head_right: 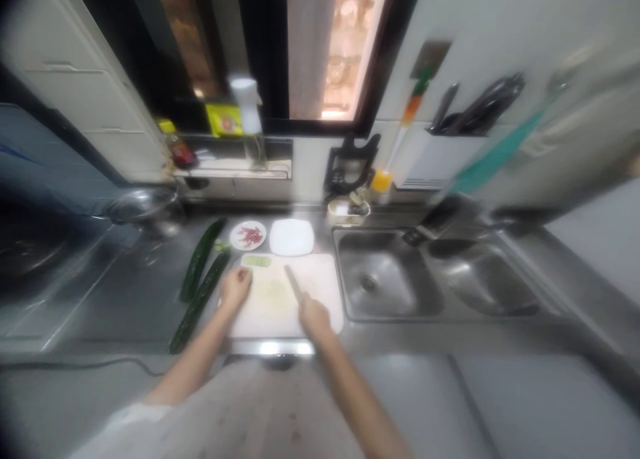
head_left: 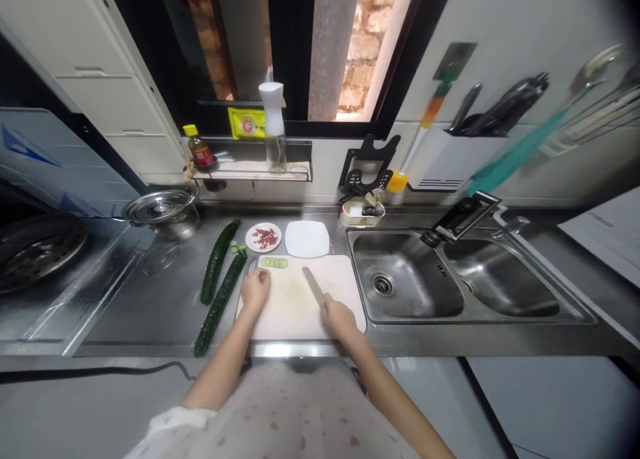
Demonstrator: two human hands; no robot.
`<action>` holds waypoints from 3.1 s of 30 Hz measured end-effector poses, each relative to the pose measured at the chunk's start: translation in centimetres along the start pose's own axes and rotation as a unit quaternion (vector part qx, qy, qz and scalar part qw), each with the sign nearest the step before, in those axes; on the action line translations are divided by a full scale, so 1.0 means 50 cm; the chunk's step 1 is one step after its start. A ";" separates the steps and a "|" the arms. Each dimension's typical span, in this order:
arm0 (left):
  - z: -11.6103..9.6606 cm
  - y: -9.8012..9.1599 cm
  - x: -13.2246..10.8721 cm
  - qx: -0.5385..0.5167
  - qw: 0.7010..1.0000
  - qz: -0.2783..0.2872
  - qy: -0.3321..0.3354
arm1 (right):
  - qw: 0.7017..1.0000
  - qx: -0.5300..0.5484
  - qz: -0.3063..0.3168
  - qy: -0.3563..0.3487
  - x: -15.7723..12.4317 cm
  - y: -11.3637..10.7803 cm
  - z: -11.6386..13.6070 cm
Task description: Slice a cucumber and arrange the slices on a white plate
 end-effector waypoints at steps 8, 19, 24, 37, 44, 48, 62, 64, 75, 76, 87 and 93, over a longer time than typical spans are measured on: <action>-0.095 0.031 0.048 0.064 0.990 0.071 0.105 | 1.000 -0.006 0.014 0.002 0.002 -0.001 0.000; -0.114 0.050 0.068 0.127 0.982 0.073 0.121 | 1.000 -0.002 0.005 -0.001 -0.003 -0.004 0.005; -0.111 0.044 0.070 0.077 0.990 0.082 0.090 | 1.000 -0.007 0.010 -0.007 0.000 -0.004 0.005; -0.073 0.073 -0.014 -0.059 0.985 0.163 -0.005 | 1.000 -0.004 0.011 -0.009 0.006 -0.010 0.010; -0.066 0.092 -0.021 -0.056 0.988 0.142 0.019 | 1.000 0.001 0.009 -0.012 0.005 -0.012 0.012; -0.064 0.100 -0.021 -0.053 0.990 0.125 0.036 | 1.000 -0.004 0.006 -0.015 0.004 -0.009 0.012; -0.055 0.088 -0.024 -0.069 0.992 0.107 0.019 | 0.998 -0.042 -0.003 -0.051 -0.039 -0.020 0.021; -0.054 0.089 -0.023 -0.066 0.992 0.106 0.019 | 0.997 -0.046 0.006 -0.063 -0.052 -0.019 0.026; -0.051 0.093 -0.017 -0.048 0.993 0.108 0.021 | 0.995 -0.060 0.030 -0.070 -0.071 -0.008 0.037; -0.051 0.093 -0.016 -0.048 0.993 0.108 0.022 | 0.995 -0.061 0.030 -0.072 -0.070 -0.007 0.038; -0.046 0.098 -0.010 -0.039 0.992 0.115 0.015 | 0.993 -0.071 0.031 -0.088 -0.061 0.003 0.041; -0.047 0.097 -0.010 -0.039 0.992 0.119 0.011 | 0.992 -0.082 0.044 -0.090 -0.062 -0.002 0.043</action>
Point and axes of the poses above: each hand's wrist, its own x-axis towards the middle knuckle, its own y-axis out of the palm, z = x × y, the point moved 4 cm from there along x, towards the middle knuckle, and after that the axes turned 4 degrees about -y, right-handed, at the moved point
